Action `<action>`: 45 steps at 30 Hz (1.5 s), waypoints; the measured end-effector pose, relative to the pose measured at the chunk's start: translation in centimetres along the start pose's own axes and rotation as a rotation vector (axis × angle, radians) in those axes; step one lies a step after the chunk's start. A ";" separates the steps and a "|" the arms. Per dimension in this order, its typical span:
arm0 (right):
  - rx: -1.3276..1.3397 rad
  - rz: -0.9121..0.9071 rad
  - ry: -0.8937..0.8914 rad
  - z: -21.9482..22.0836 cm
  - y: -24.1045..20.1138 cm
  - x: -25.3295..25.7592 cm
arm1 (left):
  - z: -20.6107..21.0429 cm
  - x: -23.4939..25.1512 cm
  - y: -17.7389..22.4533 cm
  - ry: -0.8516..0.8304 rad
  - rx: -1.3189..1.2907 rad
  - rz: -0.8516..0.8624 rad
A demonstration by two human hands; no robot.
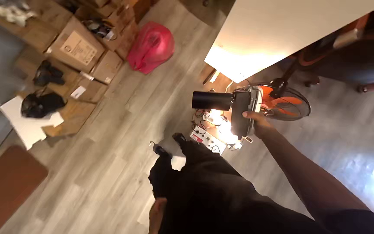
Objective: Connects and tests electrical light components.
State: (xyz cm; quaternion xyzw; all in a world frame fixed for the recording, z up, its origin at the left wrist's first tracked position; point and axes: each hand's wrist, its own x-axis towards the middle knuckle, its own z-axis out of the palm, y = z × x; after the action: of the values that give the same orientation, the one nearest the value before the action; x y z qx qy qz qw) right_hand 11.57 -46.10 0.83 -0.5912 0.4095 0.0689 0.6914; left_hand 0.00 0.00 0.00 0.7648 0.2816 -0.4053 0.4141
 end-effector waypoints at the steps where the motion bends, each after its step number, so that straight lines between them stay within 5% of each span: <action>1: -0.020 0.019 0.035 0.2 0.4 0.1 | -1.4 2.0 -2.1 -0.121 -0.065 0.088; 3: -0.048 0.032 0.089 0.6 1.3 -0.2 | -2.6 6.7 -1.4 -0.391 -0.041 0.136; 5: -0.027 0.035 0.133 0.7 2.5 -0.7 | -0.7 11.5 4.2 -0.590 0.136 0.165; 10: 0.115 -0.012 0.295 1.7 3.1 -3.4 | 6.9 15.6 11.5 -1.018 1.110 0.512; 12: 0.125 -0.025 0.340 1.8 2.9 -4.3 | 6.9 15.5 11.9 -1.135 1.063 0.508; 16: 0.115 0.010 0.365 1.7 4.3 -3.4 | 5.1 16.5 10.0 -1.576 0.488 0.495; 19: 0.078 0.117 0.342 2.9 9.3 1.9 | 4.0 21.6 8.0 -1.645 0.567 0.365; 22: 0.067 0.226 0.314 7.0 17.6 10.9 | 1.4 31.8 9.4 -1.396 0.668 0.223; 27: 0.283 0.280 0.248 16.7 35.1 28.7 | -5.2 60.0 12.8 -0.472 0.558 0.151; 31: 0.345 0.303 0.306 23.4 45.1 39.5 | -10.0 78.8 9.3 0.028 0.539 -0.026; 34: 0.407 0.195 0.295 26.5 49.4 44.1 | -10.3 87.9 6.9 0.136 0.452 -0.005; 38: 0.437 0.215 0.332 27.7 51.2 47.7 | -6.3 96.9 4.8 -0.022 0.235 0.053; 45: 0.495 0.301 0.491 32.0 52.4 52.0 | -6.9 97.7 4.4 0.163 0.378 -0.054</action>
State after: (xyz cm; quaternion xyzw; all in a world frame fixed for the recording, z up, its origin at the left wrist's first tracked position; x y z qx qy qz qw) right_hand 30.80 -23.08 -73.85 -0.3386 0.6494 -0.0750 0.6767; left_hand 56.17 13.01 -79.35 0.8515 0.2534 -0.3985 0.2281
